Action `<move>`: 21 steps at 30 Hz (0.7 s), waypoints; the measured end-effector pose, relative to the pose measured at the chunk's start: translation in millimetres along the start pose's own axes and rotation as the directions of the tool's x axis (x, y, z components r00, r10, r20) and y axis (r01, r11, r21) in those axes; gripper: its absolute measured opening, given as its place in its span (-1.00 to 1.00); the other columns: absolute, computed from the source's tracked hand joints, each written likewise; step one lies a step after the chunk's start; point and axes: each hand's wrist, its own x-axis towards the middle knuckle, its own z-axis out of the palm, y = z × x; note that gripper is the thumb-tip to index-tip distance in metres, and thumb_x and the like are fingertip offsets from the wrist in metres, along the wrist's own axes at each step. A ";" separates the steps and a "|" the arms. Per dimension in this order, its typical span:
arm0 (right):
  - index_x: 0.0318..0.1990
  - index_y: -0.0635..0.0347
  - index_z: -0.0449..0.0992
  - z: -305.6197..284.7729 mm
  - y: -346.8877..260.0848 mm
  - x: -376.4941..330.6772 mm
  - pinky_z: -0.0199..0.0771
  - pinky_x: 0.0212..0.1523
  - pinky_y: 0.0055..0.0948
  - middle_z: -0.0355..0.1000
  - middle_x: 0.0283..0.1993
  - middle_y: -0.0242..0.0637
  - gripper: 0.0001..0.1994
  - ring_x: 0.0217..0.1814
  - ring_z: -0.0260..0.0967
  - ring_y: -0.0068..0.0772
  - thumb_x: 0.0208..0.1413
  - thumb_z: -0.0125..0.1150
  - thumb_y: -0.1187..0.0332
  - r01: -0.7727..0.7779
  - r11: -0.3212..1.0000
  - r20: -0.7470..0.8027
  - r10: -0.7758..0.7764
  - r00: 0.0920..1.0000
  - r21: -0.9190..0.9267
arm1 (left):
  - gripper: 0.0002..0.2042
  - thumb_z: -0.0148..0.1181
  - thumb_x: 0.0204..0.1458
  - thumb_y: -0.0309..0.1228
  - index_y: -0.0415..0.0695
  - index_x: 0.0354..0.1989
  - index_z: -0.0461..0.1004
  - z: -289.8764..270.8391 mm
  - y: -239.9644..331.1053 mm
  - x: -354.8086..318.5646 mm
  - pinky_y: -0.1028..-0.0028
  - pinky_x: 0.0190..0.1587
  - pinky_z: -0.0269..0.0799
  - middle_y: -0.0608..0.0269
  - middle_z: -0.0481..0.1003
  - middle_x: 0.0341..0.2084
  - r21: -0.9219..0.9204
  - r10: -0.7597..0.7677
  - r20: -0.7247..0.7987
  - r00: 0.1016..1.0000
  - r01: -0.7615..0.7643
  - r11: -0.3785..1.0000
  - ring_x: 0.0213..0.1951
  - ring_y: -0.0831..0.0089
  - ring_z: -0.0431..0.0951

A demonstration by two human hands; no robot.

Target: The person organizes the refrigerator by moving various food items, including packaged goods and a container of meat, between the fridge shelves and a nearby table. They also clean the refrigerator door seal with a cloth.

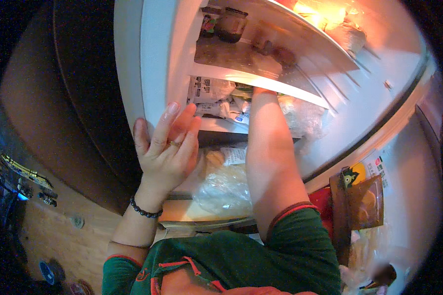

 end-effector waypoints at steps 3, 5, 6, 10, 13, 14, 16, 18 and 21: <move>-0.43 0.30 0.42 13.0 8.7 -12.9 0.49 -0.36 -0.28 0.41 -0.42 -0.04 -0.69 -0.37 0.40 -0.21 0.02 -0.09 0.19 -0.053 0.999 0.030 0.053 0.998 -0.008 | -0.79 0.13 -0.09 -0.39 0.12 -0.25 0.57 -2.2 0.9 2.7 0.11 0.33 -0.32 0.51 0.53 -0.14 -0.022 -0.021 0.015 1.000 0.021 1.000 0.23 0.34 0.18; -0.42 0.31 0.43 19.0 14.4 -23.2 0.49 -0.35 -0.28 0.41 -0.41 -0.04 -0.69 -0.37 0.41 -0.21 0.02 -0.09 0.19 -0.085 0.996 0.051 0.085 0.995 -0.015 | -0.78 0.14 -0.10 -0.39 0.12 -0.24 0.57 0.6 0.1 -0.3 0.11 0.33 -0.31 0.51 0.53 -0.14 -0.025 -0.006 0.006 1.000 0.006 1.000 0.22 0.35 0.19; -0.42 0.31 0.43 21.5 16.6 -29.4 0.49 -0.34 -0.28 0.41 -0.41 -0.04 -0.69 -0.36 0.41 -0.21 0.02 -0.09 0.19 -0.099 0.995 0.059 0.100 0.993 -0.020 | -0.78 0.14 -0.10 -0.39 0.12 -0.24 0.57 1.3 -0.2 -1.2 0.11 0.33 -0.30 0.50 0.53 -0.14 -0.026 0.002 0.002 1.000 -0.002 1.000 0.22 0.36 0.19; -0.40 0.31 0.43 37.6 27.6 -45.4 0.49 -0.33 -0.28 0.42 -0.40 -0.04 -0.68 -0.35 0.42 -0.21 0.03 -0.08 0.19 -0.154 0.988 0.105 0.157 0.982 -0.031 | -0.78 0.14 -0.11 -0.40 0.12 -0.25 0.57 -1.7 2.4 1.1 0.11 0.33 -0.28 0.51 0.52 -0.12 -0.027 -0.021 0.016 1.000 0.021 0.999 0.23 0.37 0.18; -0.38 0.32 0.43 46.3 32.8 -52.9 0.50 -0.31 -0.28 0.42 -0.39 -0.04 -0.68 -0.34 0.42 -0.21 0.03 -0.07 0.19 -0.187 0.982 0.128 0.190 0.973 -0.037 | -0.80 0.16 -0.12 -0.40 0.12 -0.27 0.57 -2.6 3.5 2.2 0.11 0.33 -0.28 0.51 0.51 -0.10 -0.035 -0.033 0.029 0.999 0.034 0.999 0.23 0.37 0.17; -0.38 0.32 0.43 48.2 34.6 -55.6 0.50 -0.31 -0.28 0.42 -0.38 -0.04 -0.68 -0.33 0.42 -0.21 0.03 -0.07 0.19 -0.197 0.980 0.134 0.200 0.971 -0.039 | -0.81 0.16 -0.12 -0.40 0.11 -0.29 0.56 -2.2 3.5 1.6 0.11 0.33 -0.28 0.51 0.51 -0.10 -0.034 -0.035 0.034 0.999 0.036 0.999 0.24 0.37 0.17; -0.37 0.33 0.44 52.3 33.4 -58.4 0.50 -0.30 -0.27 0.43 -0.38 -0.04 -0.68 -0.33 0.42 -0.20 0.03 -0.06 0.19 -0.205 0.978 0.148 0.209 0.967 -0.042 | -0.82 0.17 -0.12 -0.40 0.11 -0.31 0.56 -1.3 3.8 2.4 0.12 0.33 -0.28 0.51 0.50 -0.09 -0.030 -0.035 0.026 0.999 0.036 0.999 0.24 0.37 0.16; -0.36 0.33 0.44 52.7 32.0 -63.0 0.50 -0.29 -0.27 0.43 -0.37 -0.05 -0.68 -0.32 0.43 -0.20 0.04 -0.06 0.19 -0.218 0.975 0.155 0.222 0.963 -0.046 | -0.84 0.17 -0.12 -0.41 0.11 -0.33 0.56 -0.2 4.4 2.8 0.12 0.33 -0.29 0.50 0.49 -0.07 -0.016 -0.037 0.008 0.999 0.037 0.999 0.24 0.37 0.16; -0.35 0.33 0.44 52.0 29.3 -69.2 0.51 -0.28 -0.27 0.43 -0.36 -0.05 -0.67 -0.31 0.43 -0.20 0.04 -0.05 0.19 -0.235 0.971 0.163 0.240 0.957 -0.051 | -0.84 0.17 -0.12 -0.41 0.12 -0.33 0.56 -1.8 5.7 4.1 0.12 0.33 -0.30 0.50 0.47 -0.04 -0.018 -0.052 0.017 0.999 0.052 0.998 0.24 0.37 0.15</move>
